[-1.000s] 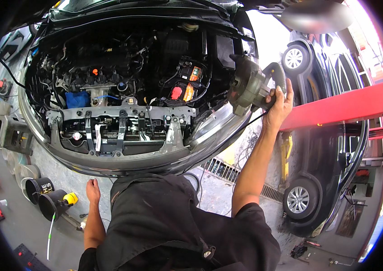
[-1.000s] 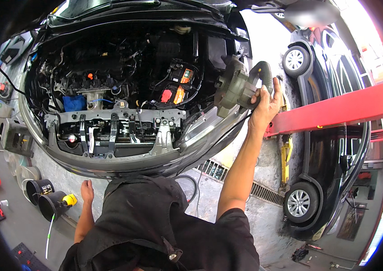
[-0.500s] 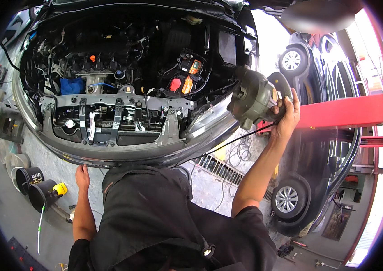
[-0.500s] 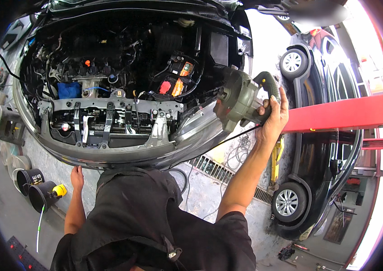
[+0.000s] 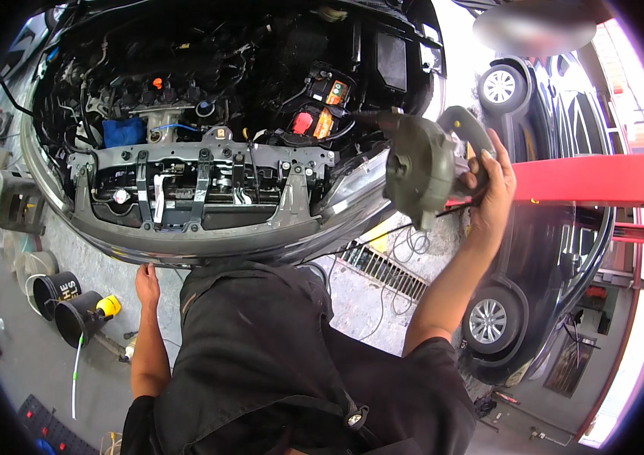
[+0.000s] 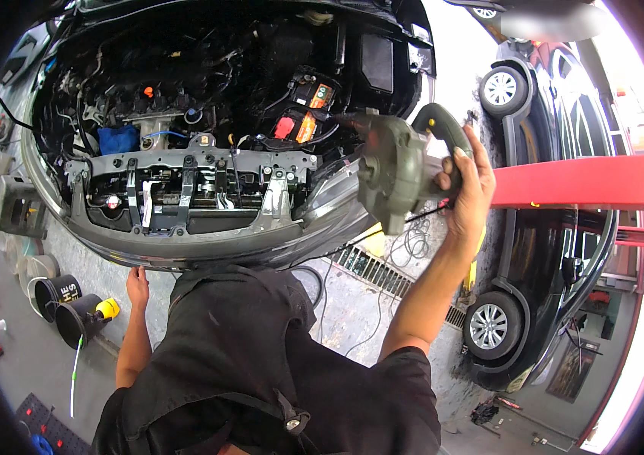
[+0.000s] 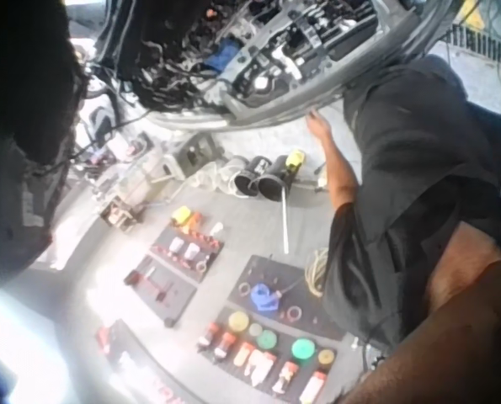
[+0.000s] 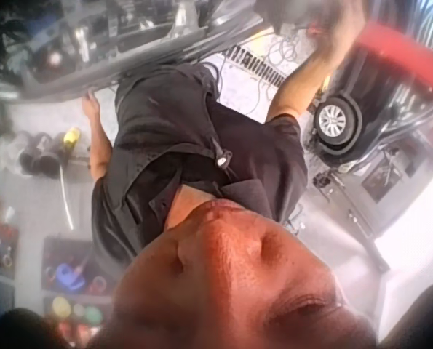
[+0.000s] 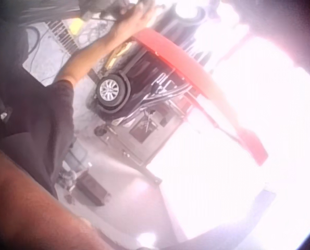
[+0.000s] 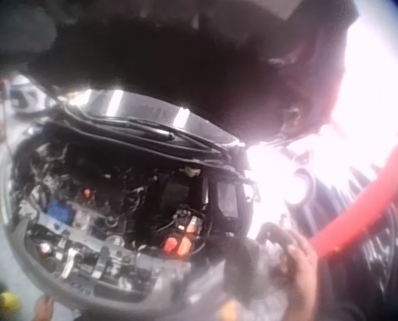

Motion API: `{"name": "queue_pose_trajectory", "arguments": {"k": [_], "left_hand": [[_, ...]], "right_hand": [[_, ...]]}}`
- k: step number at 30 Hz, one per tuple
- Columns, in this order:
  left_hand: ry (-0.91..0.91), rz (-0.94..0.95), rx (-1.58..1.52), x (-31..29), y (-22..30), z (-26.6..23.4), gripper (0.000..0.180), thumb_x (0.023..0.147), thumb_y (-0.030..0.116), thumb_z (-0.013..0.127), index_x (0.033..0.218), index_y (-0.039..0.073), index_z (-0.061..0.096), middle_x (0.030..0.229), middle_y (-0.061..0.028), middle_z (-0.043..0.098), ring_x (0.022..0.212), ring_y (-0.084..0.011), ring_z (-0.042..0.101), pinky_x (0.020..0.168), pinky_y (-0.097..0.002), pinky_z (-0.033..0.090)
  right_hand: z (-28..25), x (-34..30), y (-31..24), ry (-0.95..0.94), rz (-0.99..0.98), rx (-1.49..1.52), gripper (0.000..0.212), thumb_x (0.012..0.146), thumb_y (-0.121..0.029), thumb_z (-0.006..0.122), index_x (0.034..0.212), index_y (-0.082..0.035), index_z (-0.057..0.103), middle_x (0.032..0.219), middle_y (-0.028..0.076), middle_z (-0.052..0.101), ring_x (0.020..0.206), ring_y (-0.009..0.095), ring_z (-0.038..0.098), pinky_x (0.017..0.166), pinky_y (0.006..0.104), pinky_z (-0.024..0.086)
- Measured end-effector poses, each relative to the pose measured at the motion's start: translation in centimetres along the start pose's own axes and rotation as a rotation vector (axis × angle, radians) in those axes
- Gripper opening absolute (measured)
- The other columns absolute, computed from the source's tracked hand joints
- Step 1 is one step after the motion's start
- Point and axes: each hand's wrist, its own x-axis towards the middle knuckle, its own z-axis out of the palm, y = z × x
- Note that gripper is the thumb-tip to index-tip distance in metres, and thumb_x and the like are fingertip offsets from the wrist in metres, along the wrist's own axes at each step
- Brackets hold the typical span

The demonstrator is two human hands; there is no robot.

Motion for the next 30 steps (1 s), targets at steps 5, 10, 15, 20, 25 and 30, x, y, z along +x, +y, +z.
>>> {"name": "queue_pose_trajectory", "arguments": {"k": [5,10,15,20,25,30], "left_hand": [[0.008,-0.015,-0.017,-1.0,-1.1,0.0,0.042,0.108,0.035,0.056,0.099,-0.004,0.071,0.081,-0.0222,0.071,0.076,-0.0381,0.069,0.075,-0.0484,0.051],[-0.006,-0.029,-0.036,-2.1,-0.8,0.8,0.043,0.108,0.036,0.057,0.094,-0.003,0.069,0.072,-0.0189,0.068,0.069,-0.0340,0.068,0.071,-0.0471,0.051],[-0.031,-0.011,-0.053,-0.9,-0.1,1.2,0.040,0.108,0.034,0.057,0.097,-0.003,0.068,0.072,-0.0166,0.068,0.067,-0.0315,0.066,0.069,-0.0464,0.051],[-0.087,-0.062,-0.095,0.8,0.3,0.9,0.034,0.107,0.029,0.060,0.100,-0.003,0.069,0.071,-0.0132,0.065,0.061,-0.0256,0.060,0.064,-0.0431,0.049],[-0.166,-0.095,-0.070,3.0,-1.8,2.0,0.035,0.106,0.028,0.062,0.105,-0.006,0.070,0.083,-0.0159,0.073,0.064,-0.0231,0.069,0.064,-0.0375,0.055],[-0.214,-0.079,-0.015,5.6,-6.8,3.1,0.034,0.105,0.027,0.063,0.100,-0.006,0.072,0.084,-0.0138,0.074,0.065,-0.0218,0.069,0.065,-0.0366,0.055]], "right_hand": [[-0.4,-1.5,-2.5,-0.027,0.055,-0.052,0.053,0.102,-0.007,0.063,0.153,0.006,0.051,0.096,0.006,0.065,0.071,0.007,0.055,0.055,0.0210,0.045],[0.1,-1.0,-2.3,-0.030,0.064,-0.117,0.054,0.102,-0.008,0.064,0.153,0.006,0.051,0.099,0.006,0.065,0.072,0.006,0.056,0.057,0.0204,0.046],[1.7,1.8,-1.6,-0.022,0.003,-0.298,0.052,0.103,-0.011,0.066,0.152,0.004,0.055,0.087,0.003,0.063,0.068,0.006,0.054,0.058,0.0199,0.045],[3.5,7.1,-2.1,-0.129,0.124,-0.387,0.048,0.105,-0.014,0.063,0.151,-0.002,0.058,0.079,0.001,0.059,0.062,0.007,0.050,0.056,0.0211,0.040],[5.5,11.9,-0.8,-0.084,0.108,-0.510,0.042,0.105,-0.014,0.064,0.145,-0.004,0.065,0.079,0.000,0.061,0.062,0.006,0.052,0.055,0.0215,0.040],[6.6,15.5,1.0,-0.052,0.063,-0.712,0.041,0.103,-0.014,0.067,0.143,-0.005,0.067,0.077,-0.001,0.061,0.060,0.005,0.051,0.054,0.0219,0.041]]}}
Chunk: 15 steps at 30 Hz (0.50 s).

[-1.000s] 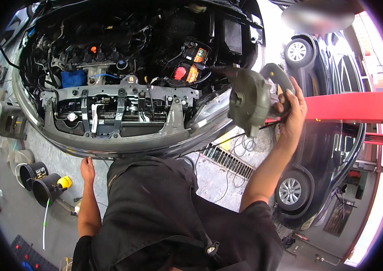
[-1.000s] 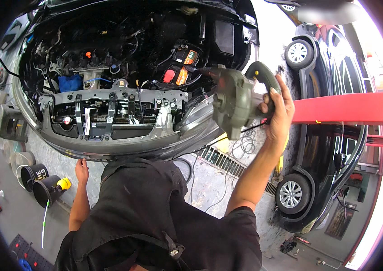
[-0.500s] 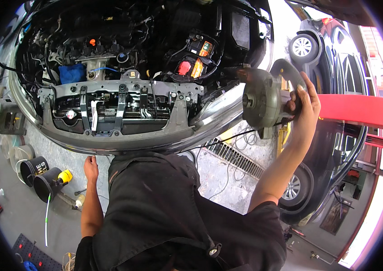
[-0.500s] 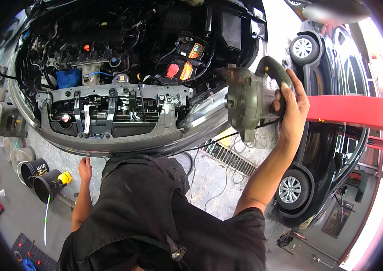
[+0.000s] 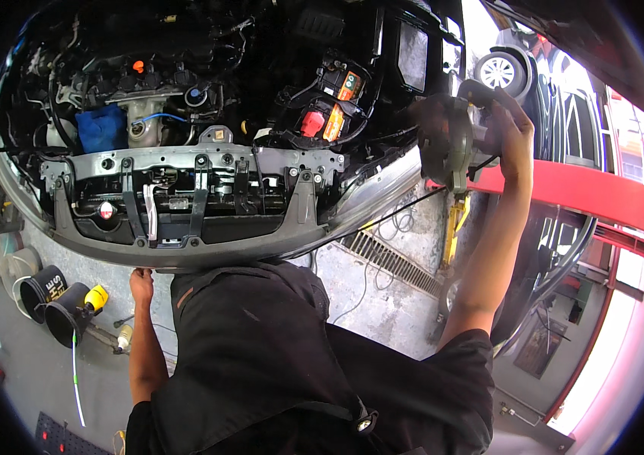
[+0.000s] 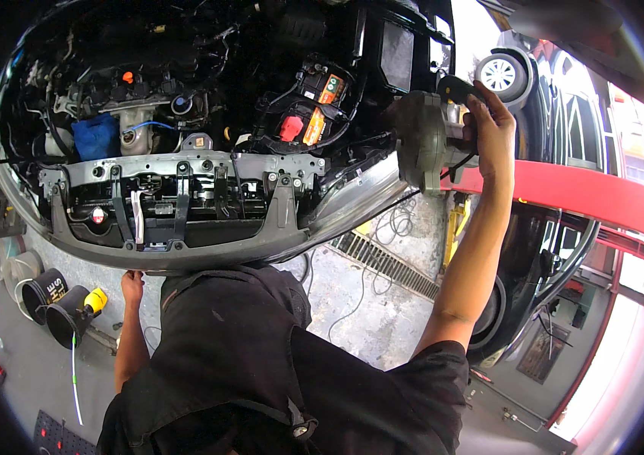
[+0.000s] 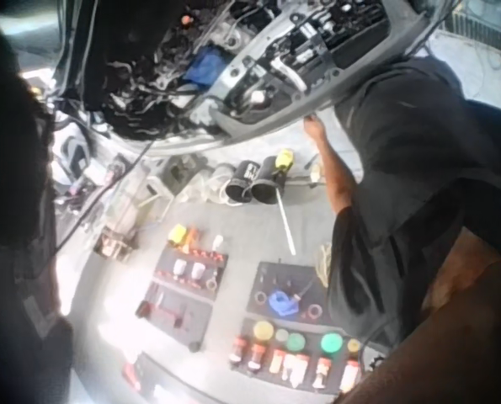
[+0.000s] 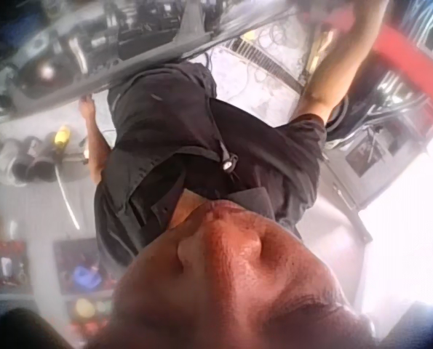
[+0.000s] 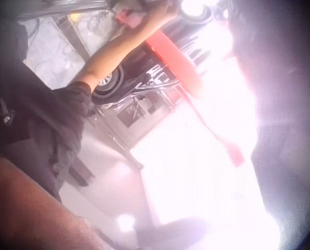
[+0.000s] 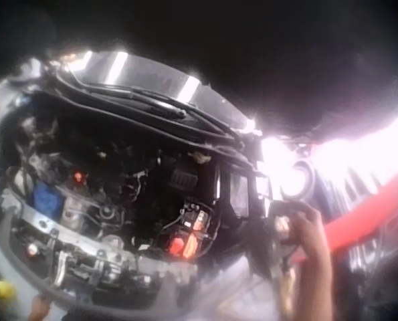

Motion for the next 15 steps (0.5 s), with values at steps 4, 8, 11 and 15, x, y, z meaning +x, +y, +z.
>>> {"name": "queue_pose_trajectory", "arguments": {"k": [4,8,11,15], "left_hand": [[-0.016,-0.028,-0.115,-0.3,0.1,-0.5,0.034,0.103,0.026,0.065,0.093,-0.005,0.072,0.076,-0.0139,0.072,0.063,-0.0217,0.065,0.063,-0.0389,0.051],[-0.071,-0.013,-0.108,0.7,-1.8,-1.4,0.031,0.101,0.024,0.066,0.094,-0.005,0.073,0.080,-0.0147,0.074,0.069,-0.0224,0.065,0.067,-0.0386,0.051],[-0.111,-0.062,-0.113,1.8,-0.8,-1.8,0.030,0.098,0.024,0.067,0.096,-0.005,0.074,0.084,-0.0171,0.075,0.077,-0.0255,0.069,0.074,-0.0399,0.052],[-0.040,0.040,-0.060,1.3,-2.3,-1.6,0.031,0.100,0.025,0.065,0.089,-0.004,0.070,0.073,-0.0085,0.067,0.067,-0.0171,0.060,0.064,-0.0362,0.047]], "right_hand": [[0.2,1.9,-1.6,-0.038,0.098,0.015,0.042,0.102,-0.015,0.068,0.143,-0.006,0.068,0.076,-0.001,0.062,0.058,0.006,0.052,0.054,0.0220,0.042],[0.2,2.0,-5.0,-0.064,0.157,0.042,0.042,0.103,-0.018,0.066,0.144,-0.009,0.068,0.082,0.000,0.062,0.060,0.005,0.051,0.055,0.0216,0.041],[0.0,2.8,-6.3,-0.095,0.183,-0.100,0.042,0.104,-0.020,0.065,0.144,-0.009,0.068,0.082,0.000,0.061,0.060,0.005,0.048,0.055,0.0210,0.039],[0.6,6.3,-5.1,-0.135,0.125,-0.108,0.042,0.103,-0.022,0.067,0.143,-0.009,0.068,0.078,-0.002,0.059,0.059,0.005,0.047,0.057,0.0218,0.039]]}}
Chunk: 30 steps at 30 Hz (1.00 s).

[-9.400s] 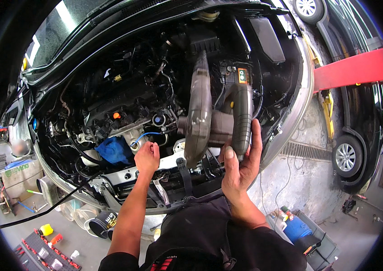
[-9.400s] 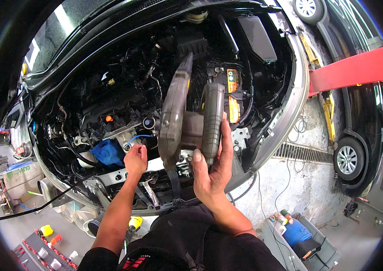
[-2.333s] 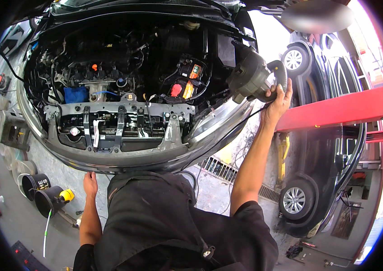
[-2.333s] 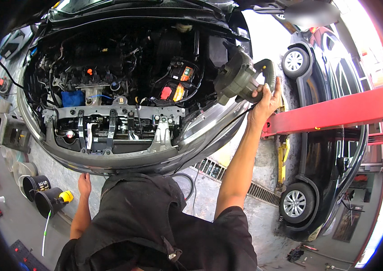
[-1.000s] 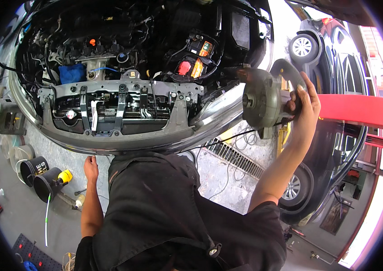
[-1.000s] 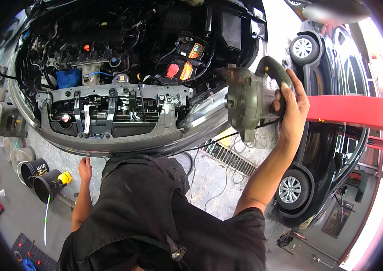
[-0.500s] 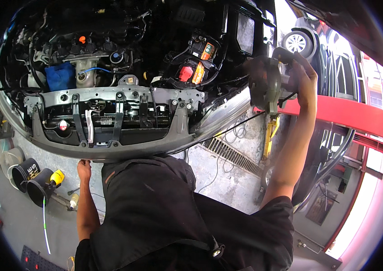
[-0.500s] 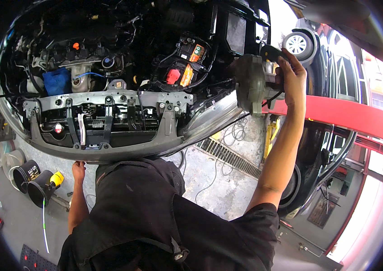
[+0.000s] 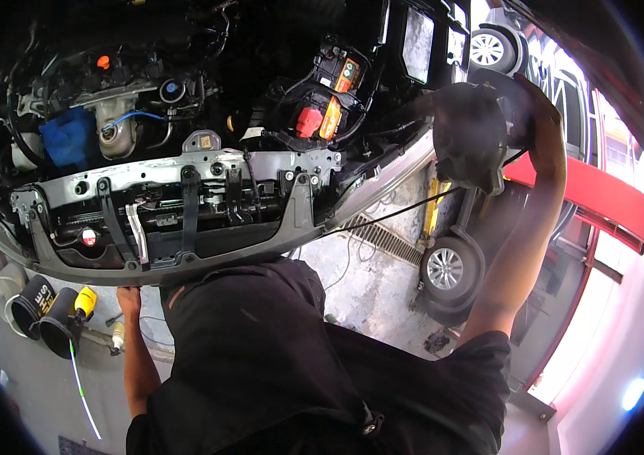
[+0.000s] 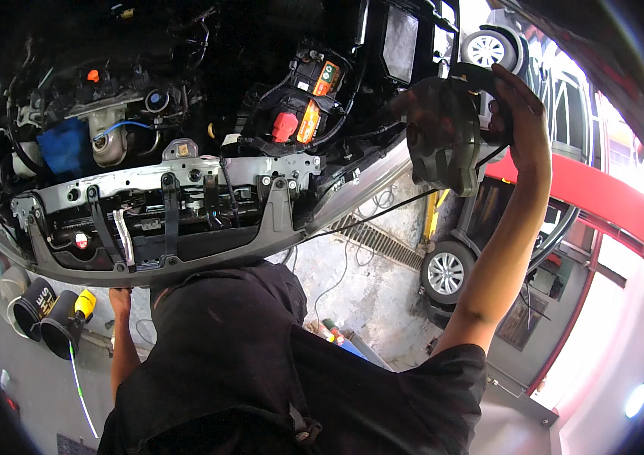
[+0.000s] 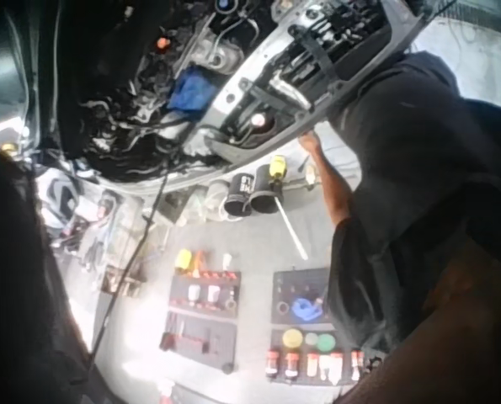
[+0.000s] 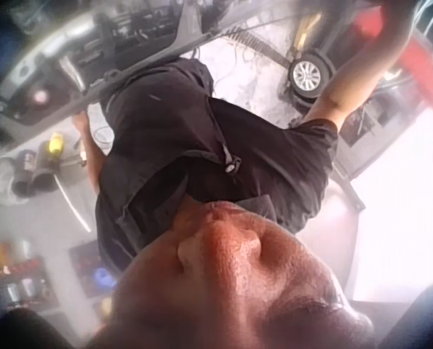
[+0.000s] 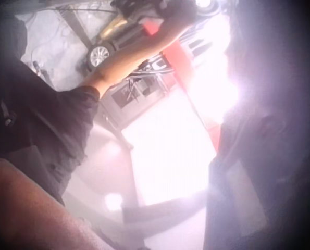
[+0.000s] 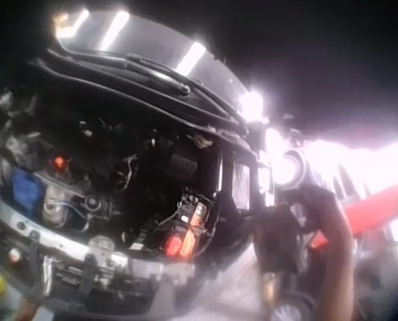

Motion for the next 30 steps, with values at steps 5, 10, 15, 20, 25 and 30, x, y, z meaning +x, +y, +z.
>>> {"name": "queue_pose_trajectory", "arguments": {"k": [5,10,15,20,25,30], "left_hand": [[0.051,0.050,0.034,-0.6,-1.5,0.6,0.036,0.102,0.029,0.064,0.090,-0.004,0.068,0.070,-0.0080,0.064,0.065,-0.0174,0.056,0.062,-0.0374,0.045],[-0.052,-0.099,0.040,0.2,-1.0,0.2,0.036,0.100,0.029,0.065,0.104,-0.007,0.071,0.086,-0.0230,0.072,0.079,-0.0323,0.066,0.077,-0.0445,0.051],[-0.042,-0.056,-0.004,-0.2,-0.9,0.2,0.031,0.098,0.023,0.064,0.093,-0.007,0.069,0.075,-0.0188,0.067,0.067,-0.0256,0.056,0.067,-0.0447,0.047],[0.048,-0.021,-0.006,-0.5,-1.1,0.8,0.032,0.098,0.022,0.063,0.091,-0.008,0.069,0.073,-0.0215,0.066,0.067,-0.0252,0.056,0.068,-0.0447,0.047],[-0.021,-0.062,-0.062,-0.7,-0.6,0.8,0.029,0.099,0.021,0.063,0.089,-0.006,0.067,0.075,-0.0111,0.065,0.069,-0.0209,0.057,0.066,-0.0392,0.046],[-0.006,-0.084,0.007,-0.6,-0.7,1.1,0.033,0.098,0.023,0.065,0.092,-0.010,0.069,0.078,-0.0220,0.069,0.070,-0.0311,0.062,0.070,-0.0443,0.048]], "right_hand": [[1.7,1.6,-0.3,-0.012,-0.019,-0.011,0.043,0.103,-0.022,0.068,0.143,-0.008,0.067,0.078,-0.001,0.060,0.059,0.005,0.048,0.056,0.0221,0.040],[0.3,1.8,0.1,0.000,-0.012,-0.020,0.044,0.103,-0.023,0.069,0.144,-0.008,0.067,0.078,-0.001,0.060,0.060,0.005,0.049,0.057,0.0219,0.040],[0.9,-1.1,-1.7,0.150,-0.005,-0.080,0.043,0.103,-0.020,0.068,0.144,-0.007,0.068,0.077,-0.002,0.058,0.060,0.004,0.048,0.055,0.0221,0.040],[2.1,-3.1,-1.9,0.252,-0.048,-0.122,0.040,0.105,-0.018,0.068,0.144,-0.010,0.069,0.074,-0.002,0.058,0.059,0.004,0.048,0.054,0.0217,0.039],[1.6,-3.9,-2.4,0.256,-0.060,-0.148,0.040,0.105,-0.018,0.068,0.145,-0.010,0.068,0.073,-0.002,0.058,0.059,0.004,0.048,0.054,0.0222,0.039],[1.1,-4.1,-2.6,0.227,-0.061,-0.101,0.039,0.106,-0.017,0.067,0.145,-0.009,0.068,0.073,-0.002,0.058,0.059,0.004,0.048,0.055,0.0218,0.040]]}}
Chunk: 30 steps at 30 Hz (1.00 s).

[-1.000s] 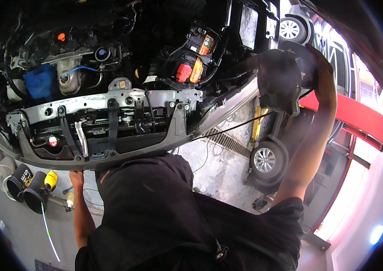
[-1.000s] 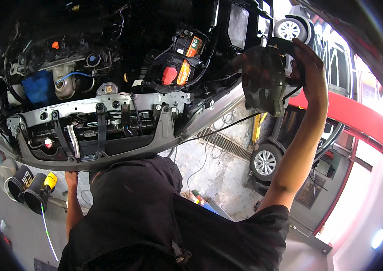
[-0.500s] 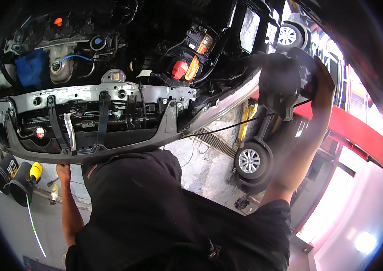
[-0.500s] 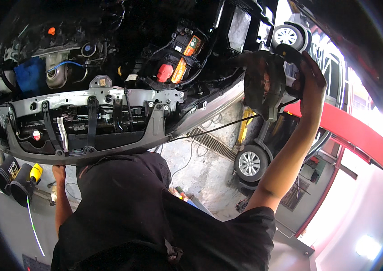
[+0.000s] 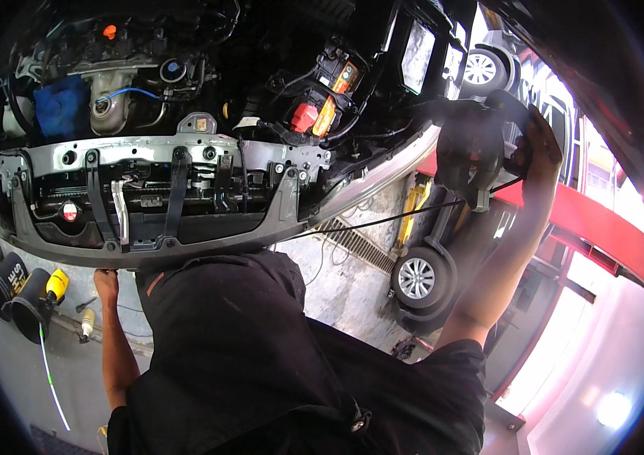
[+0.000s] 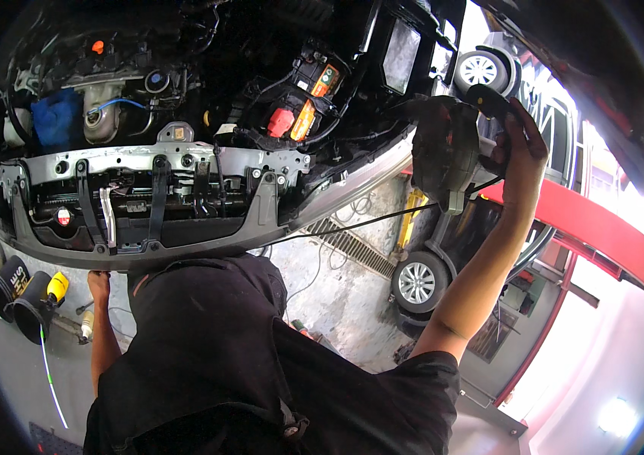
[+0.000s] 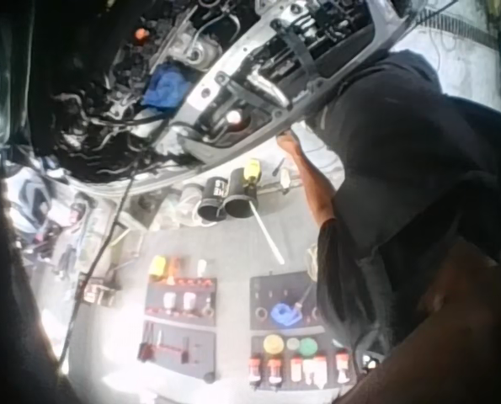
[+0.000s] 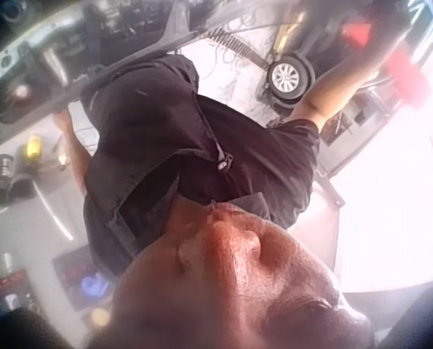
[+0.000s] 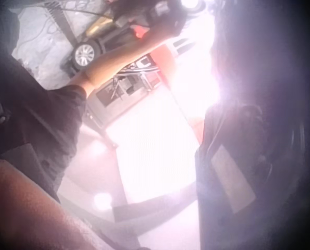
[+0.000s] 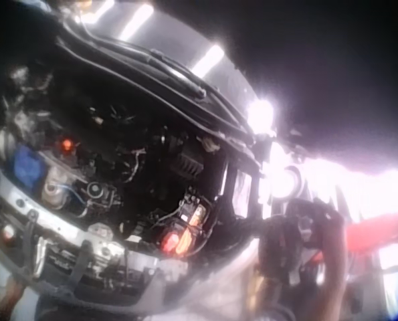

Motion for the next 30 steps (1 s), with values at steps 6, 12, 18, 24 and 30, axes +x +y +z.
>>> {"name": "queue_pose_trajectory", "arguments": {"k": [6,12,18,24,30], "left_hand": [[0.028,-0.045,0.027,-0.2,0.8,0.1,0.035,0.096,0.024,0.067,0.096,-0.011,0.071,0.083,-0.0298,0.070,0.073,-0.0405,0.065,0.074,-0.0477,0.050],[0.015,-0.042,-0.021,-0.3,0.5,0.2,0.034,0.097,0.024,0.067,0.096,-0.010,0.070,0.083,-0.0283,0.072,0.073,-0.0387,0.065,0.073,-0.0473,0.050],[0.007,-0.023,-0.079,-0.3,0.5,0.3,0.032,0.096,0.023,0.067,0.095,-0.009,0.071,0.081,-0.0252,0.071,0.070,-0.0298,0.061,0.070,-0.0455,0.049],[0.003,0.022,-0.085,-0.5,1.7,0.0,0.030,0.096,0.022,0.067,0.097,-0.008,0.074,0.083,-0.0215,0.074,0.072,-0.0266,0.062,0.072,-0.0436,0.049],[-0.043,0.085,-0.110,0.6,-0.6,0.1,0.030,0.096,0.021,0.067,0.097,-0.008,0.075,0.088,-0.0211,0.076,0.076,-0.0283,0.065,0.076,-0.0426,0.050]], "right_hand": [[1.0,0.5,1.9,0.028,-0.022,0.041,0.042,0.106,-0.018,0.068,0.147,-0.008,0.065,0.076,-0.002,0.059,0.061,0.004,0.049,0.055,0.0213,0.041],[1.2,0.2,6.3,0.050,-0.038,0.158,0.042,0.106,-0.016,0.067,0.148,-0.008,0.064,0.077,-0.002,0.059,0.062,0.003,0.049,0.055,0.0206,0.041],[1.9,-1.7,9.8,0.119,-0.095,0.239,0.042,0.107,-0.016,0.065,0.148,-0.007,0.063,0.074,-0.004,0.056,0.060,0.003,0.048,0.053,0.0202,0.040],[1.4,-3.5,13.1,0.216,-0.057,0.376,0.043,0.107,-0.017,0.064,0.149,-0.006,0.060,0.075,-0.001,0.061,0.059,0.005,0.052,0.053,0.0214,0.042],[-0.2,-5.3,12.4,0.203,0.015,0.538,0.044,0.106,-0.015,0.064,0.148,-0.005,0.059,0.077,0.002,0.063,0.058,0.007,0.054,0.053,0.0226,0.045]]}}
